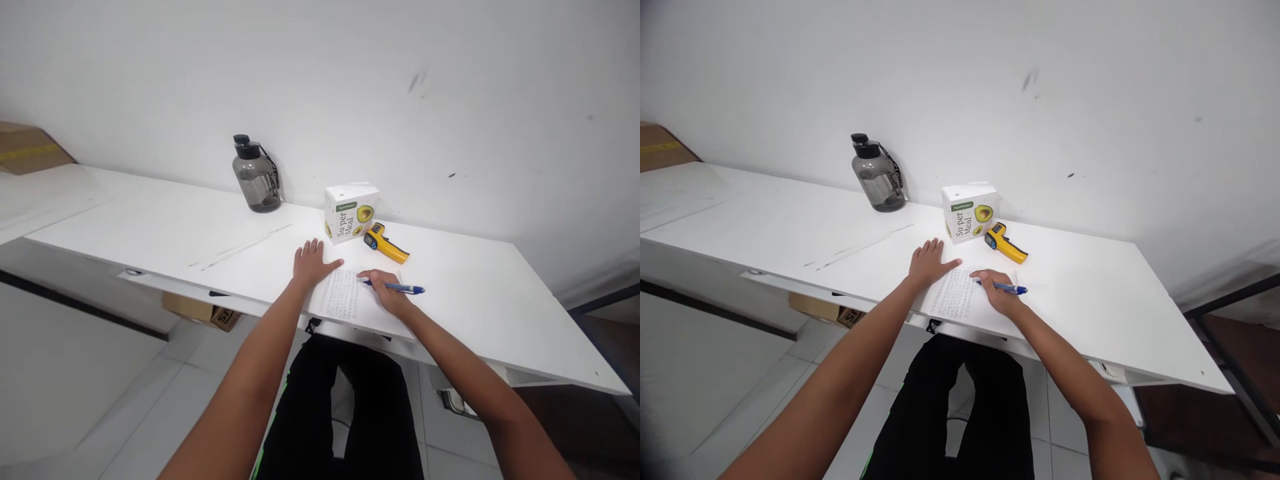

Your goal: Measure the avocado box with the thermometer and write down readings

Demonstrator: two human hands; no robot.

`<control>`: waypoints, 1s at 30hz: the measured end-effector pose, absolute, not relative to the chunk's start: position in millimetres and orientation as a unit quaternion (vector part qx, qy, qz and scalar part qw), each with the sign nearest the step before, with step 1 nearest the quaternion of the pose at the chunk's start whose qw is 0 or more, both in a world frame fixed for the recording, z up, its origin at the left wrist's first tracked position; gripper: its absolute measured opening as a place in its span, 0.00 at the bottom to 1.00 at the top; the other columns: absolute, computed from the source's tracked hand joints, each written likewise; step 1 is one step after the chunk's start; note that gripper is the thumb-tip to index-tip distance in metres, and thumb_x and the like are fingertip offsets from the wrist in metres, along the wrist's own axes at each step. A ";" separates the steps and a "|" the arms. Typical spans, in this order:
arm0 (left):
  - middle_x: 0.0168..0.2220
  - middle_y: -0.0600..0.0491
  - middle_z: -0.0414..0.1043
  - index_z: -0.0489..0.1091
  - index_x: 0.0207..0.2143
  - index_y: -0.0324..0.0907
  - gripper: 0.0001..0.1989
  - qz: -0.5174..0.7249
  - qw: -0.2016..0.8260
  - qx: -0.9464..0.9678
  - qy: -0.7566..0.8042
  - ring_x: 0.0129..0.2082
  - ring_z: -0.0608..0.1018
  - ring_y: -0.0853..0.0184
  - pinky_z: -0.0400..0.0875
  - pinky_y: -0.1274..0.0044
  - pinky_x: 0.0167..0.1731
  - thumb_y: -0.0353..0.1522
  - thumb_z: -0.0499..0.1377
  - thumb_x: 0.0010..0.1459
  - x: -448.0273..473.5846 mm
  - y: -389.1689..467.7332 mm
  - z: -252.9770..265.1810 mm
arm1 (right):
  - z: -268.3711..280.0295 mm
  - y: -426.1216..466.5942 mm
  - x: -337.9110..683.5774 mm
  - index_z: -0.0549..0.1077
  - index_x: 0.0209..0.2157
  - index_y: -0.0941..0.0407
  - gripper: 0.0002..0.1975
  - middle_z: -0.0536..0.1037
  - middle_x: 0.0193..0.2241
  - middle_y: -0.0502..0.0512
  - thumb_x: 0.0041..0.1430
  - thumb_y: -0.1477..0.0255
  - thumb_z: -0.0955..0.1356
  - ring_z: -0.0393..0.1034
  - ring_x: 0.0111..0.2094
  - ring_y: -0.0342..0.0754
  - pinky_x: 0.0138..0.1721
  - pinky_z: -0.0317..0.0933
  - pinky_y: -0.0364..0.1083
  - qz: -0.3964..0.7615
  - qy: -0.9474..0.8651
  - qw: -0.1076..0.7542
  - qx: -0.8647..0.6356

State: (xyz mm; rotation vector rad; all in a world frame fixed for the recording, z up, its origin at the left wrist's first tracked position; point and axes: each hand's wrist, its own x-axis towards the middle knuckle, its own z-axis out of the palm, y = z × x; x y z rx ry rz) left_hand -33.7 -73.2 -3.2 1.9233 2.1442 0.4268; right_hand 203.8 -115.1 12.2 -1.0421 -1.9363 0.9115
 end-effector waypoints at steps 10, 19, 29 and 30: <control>0.75 0.44 0.42 0.51 0.72 0.39 0.49 0.136 0.113 0.652 0.737 0.75 0.45 0.49 0.40 0.59 0.72 0.60 0.51 0.59 -33.1 -74.3 -1.4 | 5.4 -112.5 195.2 0.70 0.21 0.52 0.19 0.75 0.22 0.51 0.59 0.55 0.64 0.70 0.28 0.50 0.34 0.64 0.49 0.357 -0.712 0.325 -0.510; 0.76 0.46 0.41 0.49 0.73 0.39 0.49 0.100 0.101 0.656 0.741 0.76 0.45 0.53 0.40 0.61 0.73 0.61 0.47 0.60 -30.1 -77.8 6.2 | 10.5 -114.0 195.8 0.73 0.24 0.53 0.16 0.78 0.25 0.52 0.57 0.57 0.64 0.72 0.31 0.51 0.37 0.64 0.49 0.361 -0.711 0.304 -0.521; 0.76 0.47 0.40 0.48 0.73 0.39 0.50 0.092 0.098 0.657 0.742 0.76 0.44 0.52 0.40 0.61 0.73 0.62 0.45 0.59 -30.7 -77.1 4.4 | 7.7 -113.2 197.6 0.73 0.24 0.53 0.17 0.77 0.25 0.52 0.58 0.57 0.64 0.72 0.32 0.51 0.37 0.63 0.49 0.357 -0.712 0.300 -0.526; 0.76 0.47 0.40 0.47 0.73 0.39 0.50 0.092 0.099 0.657 0.742 0.76 0.44 0.52 0.40 0.61 0.73 0.62 0.45 0.59 -30.7 -77.1 4.3 | 7.3 -112.9 197.7 0.73 0.24 0.53 0.17 0.77 0.25 0.52 0.58 0.57 0.64 0.72 0.32 0.51 0.37 0.63 0.49 0.355 -0.711 0.302 -0.526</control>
